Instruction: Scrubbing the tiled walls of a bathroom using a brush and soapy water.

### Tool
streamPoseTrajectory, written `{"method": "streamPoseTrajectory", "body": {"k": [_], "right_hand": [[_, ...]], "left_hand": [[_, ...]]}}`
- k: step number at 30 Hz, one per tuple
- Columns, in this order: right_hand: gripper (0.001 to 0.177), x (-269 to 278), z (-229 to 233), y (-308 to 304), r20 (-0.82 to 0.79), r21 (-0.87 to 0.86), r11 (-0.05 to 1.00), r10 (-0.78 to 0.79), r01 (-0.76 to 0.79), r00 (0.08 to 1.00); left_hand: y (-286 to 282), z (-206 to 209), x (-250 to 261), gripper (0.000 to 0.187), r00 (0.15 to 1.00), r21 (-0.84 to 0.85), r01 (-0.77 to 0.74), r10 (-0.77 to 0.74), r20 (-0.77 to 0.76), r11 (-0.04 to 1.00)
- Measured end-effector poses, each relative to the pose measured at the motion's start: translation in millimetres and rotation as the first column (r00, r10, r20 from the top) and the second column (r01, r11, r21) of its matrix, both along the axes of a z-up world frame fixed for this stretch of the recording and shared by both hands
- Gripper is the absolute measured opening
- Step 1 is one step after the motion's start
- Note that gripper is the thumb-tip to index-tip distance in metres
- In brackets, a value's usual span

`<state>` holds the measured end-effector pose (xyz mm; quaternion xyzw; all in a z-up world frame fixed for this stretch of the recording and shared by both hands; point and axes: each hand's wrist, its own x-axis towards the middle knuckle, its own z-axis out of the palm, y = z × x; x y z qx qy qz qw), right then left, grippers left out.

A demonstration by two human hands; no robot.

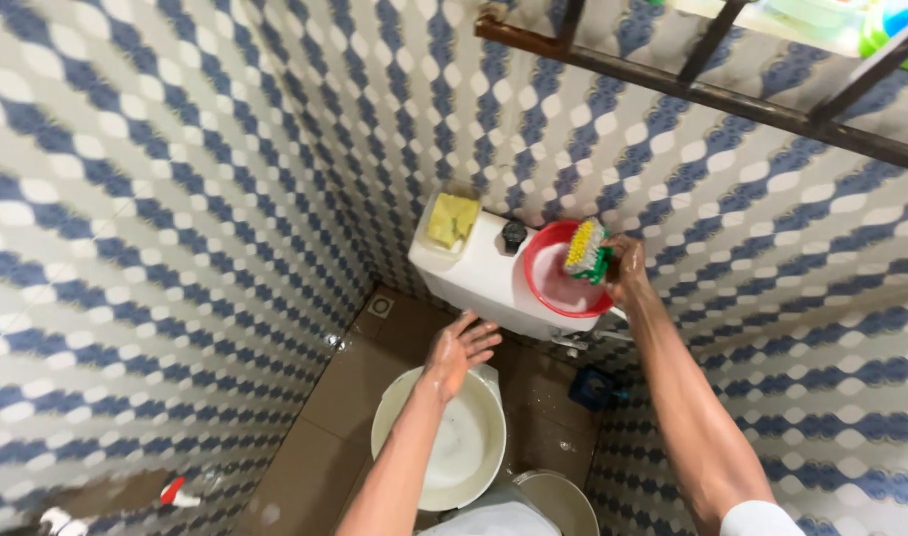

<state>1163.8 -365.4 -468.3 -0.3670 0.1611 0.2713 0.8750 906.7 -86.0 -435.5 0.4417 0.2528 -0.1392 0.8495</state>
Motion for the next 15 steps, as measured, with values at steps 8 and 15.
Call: {"method": "streamPoseTrajectory", "body": {"k": [8, 15], "right_hand": [[0.018, -8, 24, 14, 0.316, -0.592, 0.780, -0.007, 0.203, 0.949], [0.013, -60, 43, 57, 0.240, -0.441, 0.897, 0.148, -0.028, 0.959]], "left_hand": [[81, 30, -120, 0.058, 0.957, 0.034, -0.290, 0.291, -0.023, 0.956], [89, 11, -211, 0.048, 0.837, -0.054, -0.545, 0.539, -0.095, 0.837]]}}
